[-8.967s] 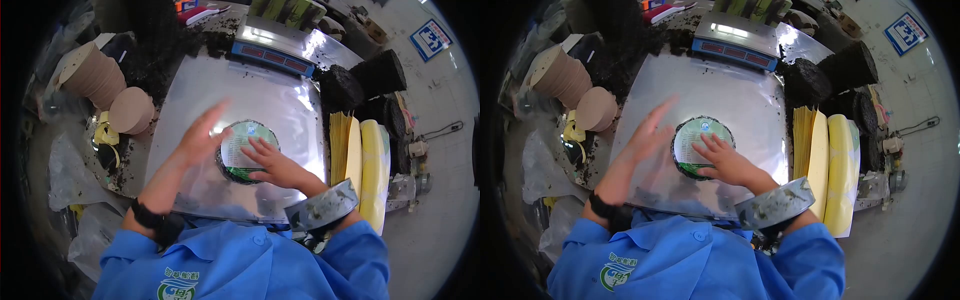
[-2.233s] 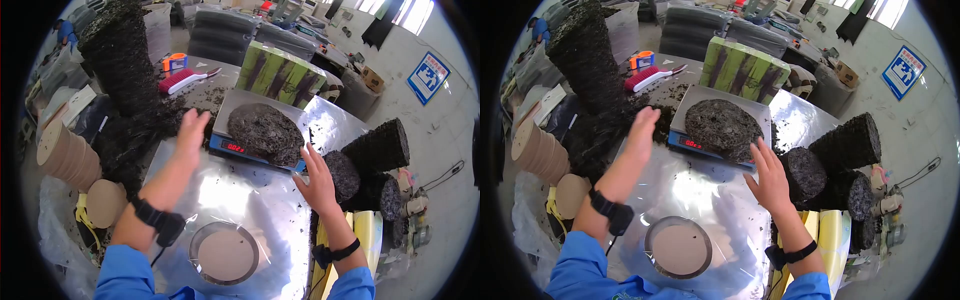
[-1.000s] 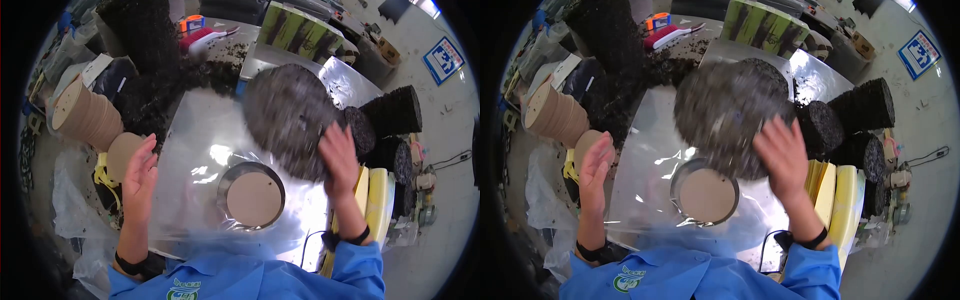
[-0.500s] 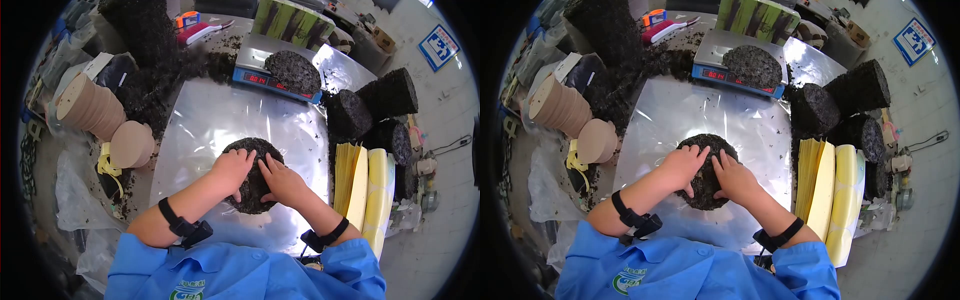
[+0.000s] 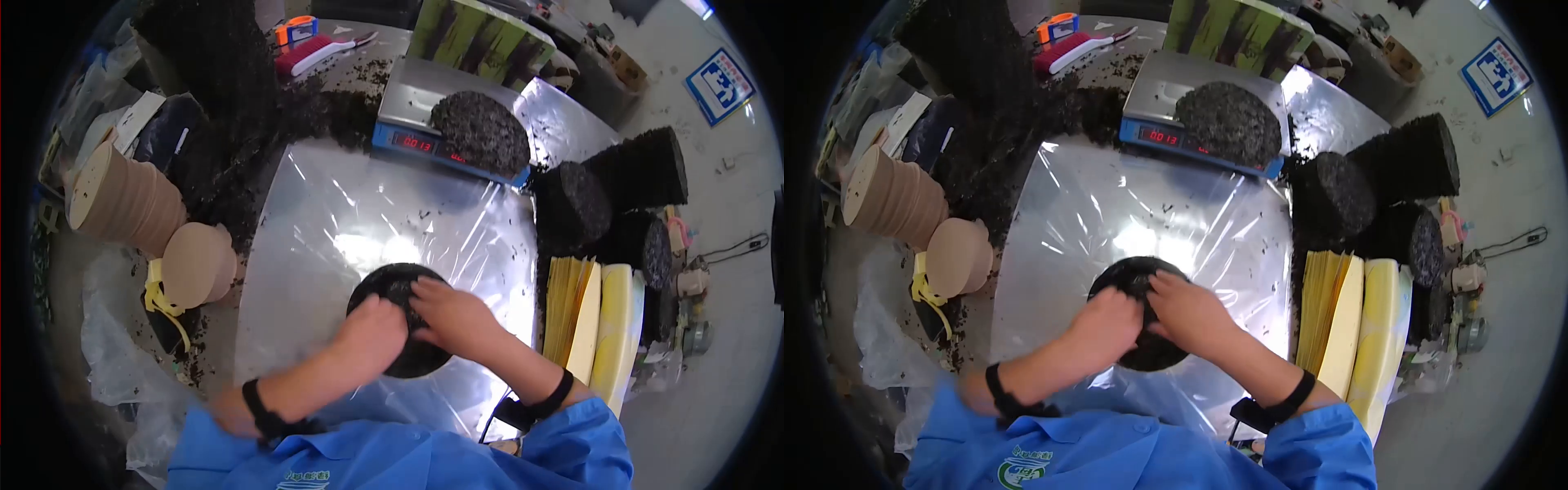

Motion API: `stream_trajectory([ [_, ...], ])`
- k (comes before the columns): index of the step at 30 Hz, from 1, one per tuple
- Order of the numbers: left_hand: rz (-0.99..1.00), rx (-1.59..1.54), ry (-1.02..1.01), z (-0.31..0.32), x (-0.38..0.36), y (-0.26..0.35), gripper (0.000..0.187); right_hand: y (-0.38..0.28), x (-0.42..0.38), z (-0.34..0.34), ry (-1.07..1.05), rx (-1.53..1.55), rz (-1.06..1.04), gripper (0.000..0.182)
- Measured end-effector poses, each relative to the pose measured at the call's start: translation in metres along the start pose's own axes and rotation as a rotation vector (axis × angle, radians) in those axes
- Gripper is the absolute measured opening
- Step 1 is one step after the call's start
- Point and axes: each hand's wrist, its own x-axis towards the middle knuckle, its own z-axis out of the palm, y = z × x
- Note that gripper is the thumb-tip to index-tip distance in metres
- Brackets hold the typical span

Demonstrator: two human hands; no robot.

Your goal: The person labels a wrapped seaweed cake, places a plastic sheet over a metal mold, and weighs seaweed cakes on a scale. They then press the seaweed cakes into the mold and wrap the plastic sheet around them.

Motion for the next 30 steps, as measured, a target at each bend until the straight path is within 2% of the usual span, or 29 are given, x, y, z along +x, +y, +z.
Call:
stream_trajectory([
  [1,0.073,-0.159,0.211,-0.010,-0.015,0.010,0.031,0.006,0.011,-0.041,0.063,0.102,0.233,0.071],
  [2,0.141,-0.285,0.255,-0.002,-0.025,0.017,0.027,0.047,0.019,-0.048,0.467,-0.049,0.184,0.070],
  [3,0.121,-0.341,0.308,0.037,-0.034,0.024,0.024,0.077,0.038,-0.071,0.618,-0.187,0.255,0.072],
  [4,0.111,-0.336,0.311,0.049,-0.038,0.025,0.024,0.102,0.055,-0.092,0.769,-0.327,0.322,0.075],
  [6,0.229,-0.269,0.304,0.059,-0.037,0.018,0.025,0.158,0.084,-0.080,0.592,-0.458,0.552,0.070],
  [7,0.230,-0.252,0.318,0.064,-0.035,0.018,0.024,0.178,0.087,-0.077,0.608,-0.467,0.545,0.070],
  [9,0.216,-0.279,0.309,0.057,-0.035,0.015,0.026,0.182,0.086,-0.085,0.484,-0.119,0.505,0.065],
  [10,0.204,-0.318,0.288,0.053,-0.038,0.017,0.028,0.181,0.073,-0.087,0.567,-0.114,0.496,0.059],
  [12,0.132,-0.463,0.393,0.034,-0.044,0.012,0.028,0.148,0.041,-0.105,0.727,-0.087,0.415,0.057],
  [14,-0.199,-0.842,0.653,0.019,-0.055,0.006,0.040,0.084,-0.001,-0.112,0.777,-0.198,0.236,0.054],
  [16,-0.322,-1.370,0.931,0.032,-0.051,-0.010,0.047,0.030,-0.042,-0.086,0.766,-0.235,0.025,0.050],
  [18,-0.362,-1.968,1.108,0.038,-0.040,-0.024,0.053,-0.015,-0.067,-0.040,0.638,-0.166,-0.120,0.049],
  [20,-0.381,-1.975,1.016,0.044,-0.037,-0.027,0.047,-0.060,-0.076,0.004,0.415,-0.152,-0.100,0.049],
  [21,-0.451,-1.500,0.780,0.058,-0.024,-0.032,0.050,-0.057,-0.065,0.027,0.351,-0.126,-0.060,0.048],
  [22,-0.490,-1.127,0.763,0.050,-0.023,-0.027,0.059,-0.054,-0.058,0.044,0.287,-0.103,-0.022,0.047],
  [24,-0.514,-0.989,0.769,0.054,-0.019,-0.026,0.059,-0.055,-0.056,0.044,0.277,-0.087,-0.002,0.045],
  [28,-0.579,-0.992,0.763,0.048,-0.017,-0.024,0.058,-0.060,-0.052,0.022,0.229,-0.160,-0.018,0.046],
  [30,-0.567,-0.883,0.786,0.046,-0.016,-0.021,0.056,-0.061,-0.051,0.025,0.229,-0.200,-0.026,0.046],
])
